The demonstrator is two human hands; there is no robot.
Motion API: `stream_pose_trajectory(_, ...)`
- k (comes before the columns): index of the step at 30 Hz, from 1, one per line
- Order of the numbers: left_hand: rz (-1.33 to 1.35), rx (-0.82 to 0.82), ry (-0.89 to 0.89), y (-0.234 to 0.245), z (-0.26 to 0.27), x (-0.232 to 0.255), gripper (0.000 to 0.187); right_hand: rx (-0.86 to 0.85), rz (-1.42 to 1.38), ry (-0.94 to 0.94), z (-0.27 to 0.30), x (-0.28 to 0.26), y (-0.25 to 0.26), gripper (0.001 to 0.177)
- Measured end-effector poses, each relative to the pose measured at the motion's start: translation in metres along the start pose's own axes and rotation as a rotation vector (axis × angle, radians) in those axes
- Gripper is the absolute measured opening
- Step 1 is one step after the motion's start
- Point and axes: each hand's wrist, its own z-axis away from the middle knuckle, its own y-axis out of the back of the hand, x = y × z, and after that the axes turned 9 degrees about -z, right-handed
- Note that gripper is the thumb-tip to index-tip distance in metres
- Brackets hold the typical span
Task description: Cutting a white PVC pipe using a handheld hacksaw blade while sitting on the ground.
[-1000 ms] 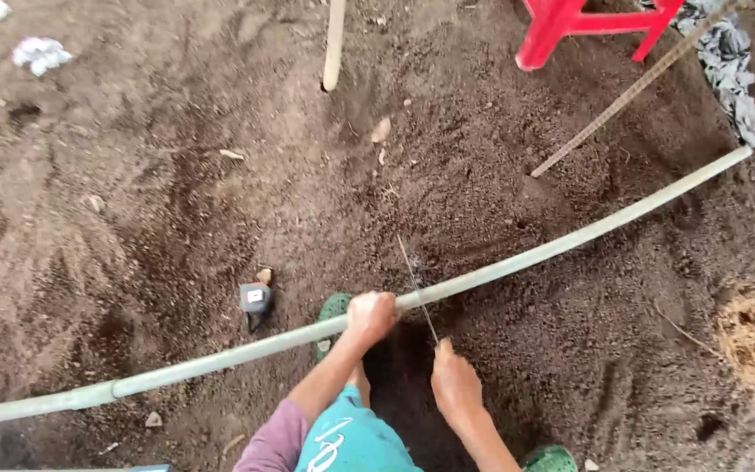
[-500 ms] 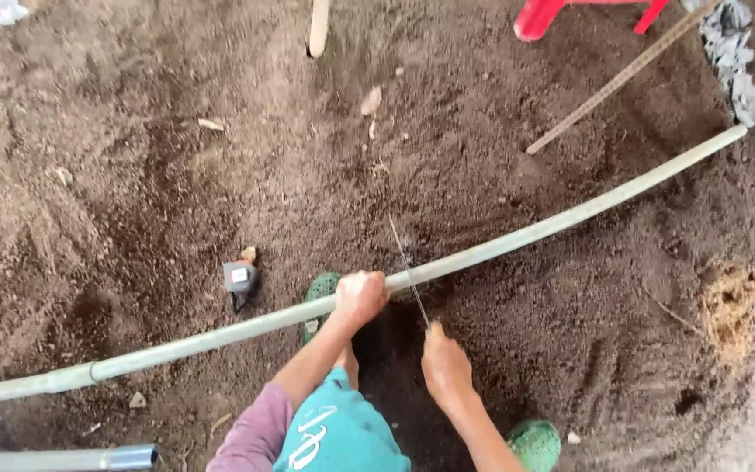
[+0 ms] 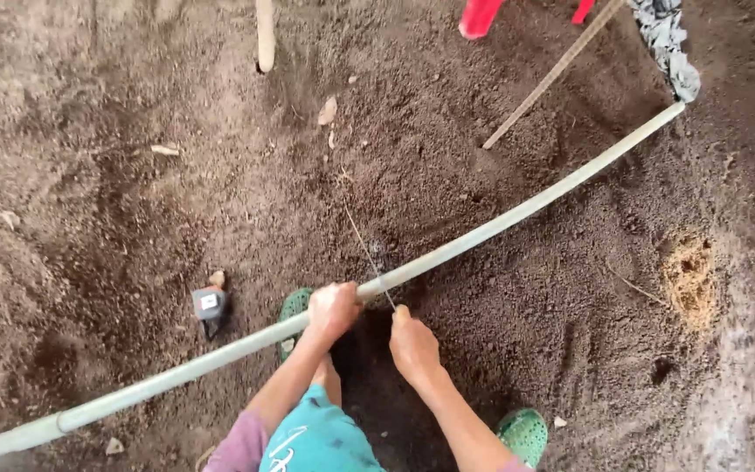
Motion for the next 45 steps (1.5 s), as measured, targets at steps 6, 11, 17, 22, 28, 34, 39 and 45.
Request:
stream_pose_trajectory(6, -0.01, 0.06, -0.01, -0.023, -0.013, -0.004, 0.026, -0.115, 0.024, -0.048, 0.03, 0.001, 0.016, 0.036)
stream_pose_trajectory(11, 0.013, 0.091, -0.061, -0.041, -0.011, -0.015, 0.03, -0.133, -0.034, -0.017, 0.003, -0.004, 0.01, 0.041)
stream_pose_trajectory(17, 0.055, 0.177, -0.089, -0.034, -0.012, -0.016, 0.036, -0.089, 0.049, 0.015, 0.009, 0.01, -0.001, 0.034)
stream_pose_trajectory(22, 0.034, 0.035, -0.004, -0.008, -0.01, -0.007, 0.02, -0.133, 0.008, -0.061, 0.002, -0.003, 0.009, 0.03)
stream_pose_trajectory(28, 0.091, 0.756, -0.25, -0.074, -0.017, -0.028, 0.039, -0.055, -0.004, -0.068, -0.02, -0.028, 0.041, 0.029)
stream_pose_trajectory(34, 0.074, 0.425, -0.198, -0.051, -0.006, -0.028, 0.038, -0.152, 0.004, -0.116, -0.004, -0.001, 0.016, 0.037)
stream_pose_trajectory(39, 0.057, 0.105, -0.077, -0.015, -0.003, -0.016, 0.035, -0.186, 0.04, -0.146, 0.005, 0.002, 0.01, 0.036)
stream_pose_trajectory(45, 0.034, 0.085, -0.011, 0.033, 0.017, 0.003, 0.012, 0.007, 0.044, -0.002, 0.017, 0.004, 0.007, 0.026)
